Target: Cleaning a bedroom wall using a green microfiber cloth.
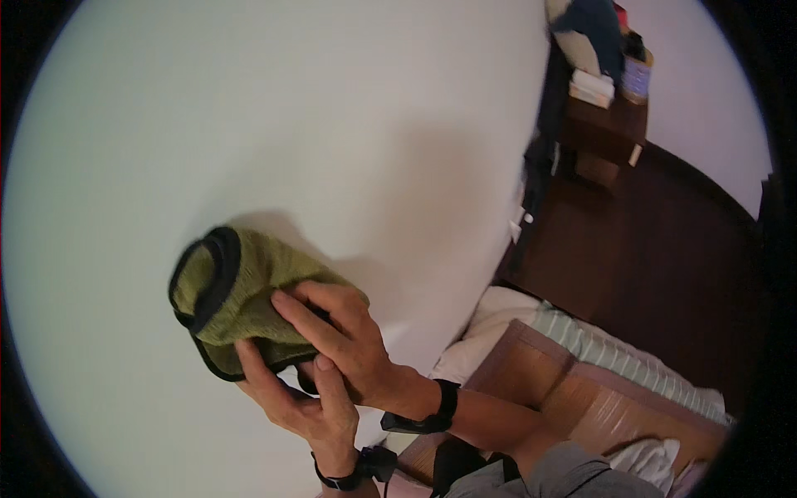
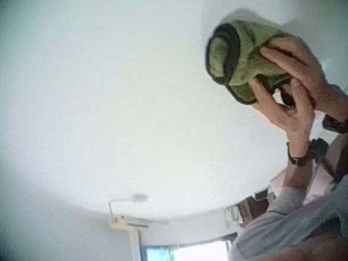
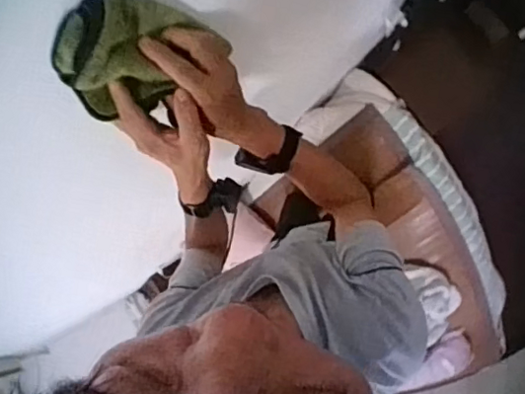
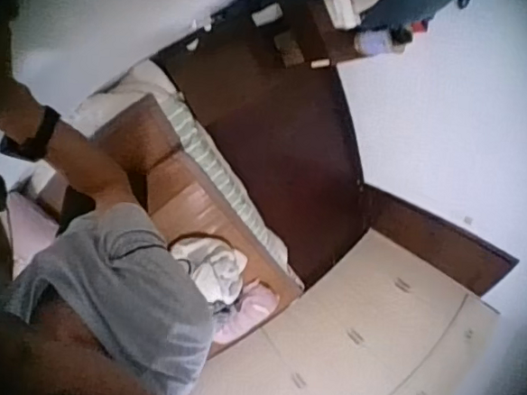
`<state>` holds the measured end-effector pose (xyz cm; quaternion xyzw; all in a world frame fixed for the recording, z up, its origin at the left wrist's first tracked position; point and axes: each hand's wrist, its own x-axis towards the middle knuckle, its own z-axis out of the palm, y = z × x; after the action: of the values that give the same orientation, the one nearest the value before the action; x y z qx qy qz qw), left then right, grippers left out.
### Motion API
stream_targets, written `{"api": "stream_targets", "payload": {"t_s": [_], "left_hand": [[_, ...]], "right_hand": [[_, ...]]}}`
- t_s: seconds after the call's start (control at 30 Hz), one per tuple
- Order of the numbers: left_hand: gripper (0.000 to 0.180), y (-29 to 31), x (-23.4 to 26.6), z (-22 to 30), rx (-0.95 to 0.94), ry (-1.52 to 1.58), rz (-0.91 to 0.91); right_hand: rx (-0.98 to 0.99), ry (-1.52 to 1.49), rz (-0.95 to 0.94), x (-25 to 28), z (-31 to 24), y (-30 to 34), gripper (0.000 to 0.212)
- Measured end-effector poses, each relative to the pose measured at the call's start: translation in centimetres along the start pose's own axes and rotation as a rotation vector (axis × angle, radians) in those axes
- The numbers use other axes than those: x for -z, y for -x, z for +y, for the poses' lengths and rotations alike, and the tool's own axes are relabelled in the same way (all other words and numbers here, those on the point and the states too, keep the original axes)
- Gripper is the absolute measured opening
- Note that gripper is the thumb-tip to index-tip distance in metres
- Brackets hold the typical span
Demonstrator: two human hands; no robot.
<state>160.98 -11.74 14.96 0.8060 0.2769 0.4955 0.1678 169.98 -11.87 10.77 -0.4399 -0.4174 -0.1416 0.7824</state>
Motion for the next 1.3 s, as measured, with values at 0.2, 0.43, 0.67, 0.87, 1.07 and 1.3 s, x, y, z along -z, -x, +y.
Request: {"api": "stream_targets", "payload": {"t_s": [0.2, 0.43, 0.67, 0.87, 1.07, 1.3], "left_hand": [[0.064, 9.8, -5.7, -8.3, 0.063, -0.123, -0.434], [0.062, 11.2, -6.3, -7.1, 0.322, -0.086, -0.537], [0.066, 9.6, -3.9, -5.6, 0.266, 0.226, -0.038], [0.053, 17.8, -8.6, -12.7, 0.349, 0.022, -0.445], [0.057, 17.7, -7.7, -11.9, 0.552, 0.176, -0.463], [0.062, 13.7, -2.9, -7.8, 0.381, 0.372, -0.036]], "right_hand": [[-0.464, 0.243, 0.094, 4.5, 7.7, 15.2, 0.057], [-0.570, 0.191, 0.108, 6.4, 8.9, 15.9, 0.049], [-0.286, 0.107, -0.011, 3.7, 4.4, 10.1, 0.046], [-0.599, 0.315, 0.007, 7.2, 10.9, 23.1, 0.068], [-0.676, 0.203, 0.028, 7.0, 10.4, 24.0, 0.060], [-0.271, 0.085, -0.059, 3.6, 3.5, 14.5, 0.054]]}}
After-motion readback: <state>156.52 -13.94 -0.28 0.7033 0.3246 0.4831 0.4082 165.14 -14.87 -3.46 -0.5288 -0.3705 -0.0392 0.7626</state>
